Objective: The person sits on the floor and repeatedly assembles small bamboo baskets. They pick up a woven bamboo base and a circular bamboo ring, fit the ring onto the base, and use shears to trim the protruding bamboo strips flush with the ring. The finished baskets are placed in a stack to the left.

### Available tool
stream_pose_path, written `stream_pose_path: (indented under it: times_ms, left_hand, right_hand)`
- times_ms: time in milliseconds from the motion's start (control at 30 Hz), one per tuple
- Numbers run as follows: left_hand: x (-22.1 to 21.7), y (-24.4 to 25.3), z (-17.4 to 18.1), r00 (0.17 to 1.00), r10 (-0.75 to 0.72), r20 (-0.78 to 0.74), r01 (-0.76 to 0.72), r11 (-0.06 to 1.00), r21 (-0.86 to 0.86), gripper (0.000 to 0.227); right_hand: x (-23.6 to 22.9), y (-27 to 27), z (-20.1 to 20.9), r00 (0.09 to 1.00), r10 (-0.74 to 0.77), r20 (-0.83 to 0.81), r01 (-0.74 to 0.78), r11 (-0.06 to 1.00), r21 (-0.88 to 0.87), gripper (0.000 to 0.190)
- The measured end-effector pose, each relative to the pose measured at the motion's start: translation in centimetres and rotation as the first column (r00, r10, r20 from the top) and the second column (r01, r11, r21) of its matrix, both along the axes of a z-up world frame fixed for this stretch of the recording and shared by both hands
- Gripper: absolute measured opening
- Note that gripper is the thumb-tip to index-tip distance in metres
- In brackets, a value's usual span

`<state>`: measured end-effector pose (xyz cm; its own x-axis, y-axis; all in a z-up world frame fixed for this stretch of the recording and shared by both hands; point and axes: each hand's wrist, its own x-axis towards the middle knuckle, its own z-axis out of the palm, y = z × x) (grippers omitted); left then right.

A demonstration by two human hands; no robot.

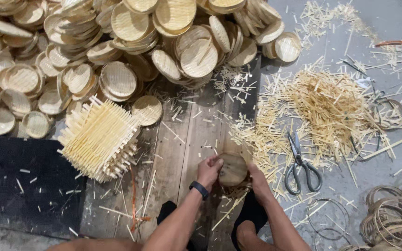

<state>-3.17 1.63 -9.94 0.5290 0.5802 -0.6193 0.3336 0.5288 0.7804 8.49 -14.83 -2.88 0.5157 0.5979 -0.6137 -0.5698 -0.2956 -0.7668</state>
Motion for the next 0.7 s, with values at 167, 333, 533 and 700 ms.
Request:
stream_pose_path:
  times_ms: [167,333,533,700]
  left_hand:
    - [-2.0,8.1,2.0,0.92,-0.143,-0.366,0.35,0.72,0.599,0.058]
    - [-7.3,23.1,14.1,0.655,0.466,-0.595,0.664,0.021,0.747,0.088]
    - [-13.0,28.4,18.6,0.601,0.145,-0.786,0.635,0.511,0.579,0.065]
    - [-13.3,28.5,15.8,0.721,0.206,-0.662,0.565,0.38,0.733,0.06]
  right_hand:
    - [-1.1,1.4,-2.5,0.99,-0.097,-0.099,0.096,0.995,-0.014,0.039]
    - [-1.5,1.5,-2.9,0.979,-0.144,-0.145,0.134,0.988,-0.079,0.034]
    - [-2.1,0.5,-4.8,0.988,-0.113,-0.109,0.108,0.993,-0.053,0.039]
    - [-2.0,0.3,-5.0,0.99,-0.102,-0.098,0.096,0.993,-0.067,0.04]
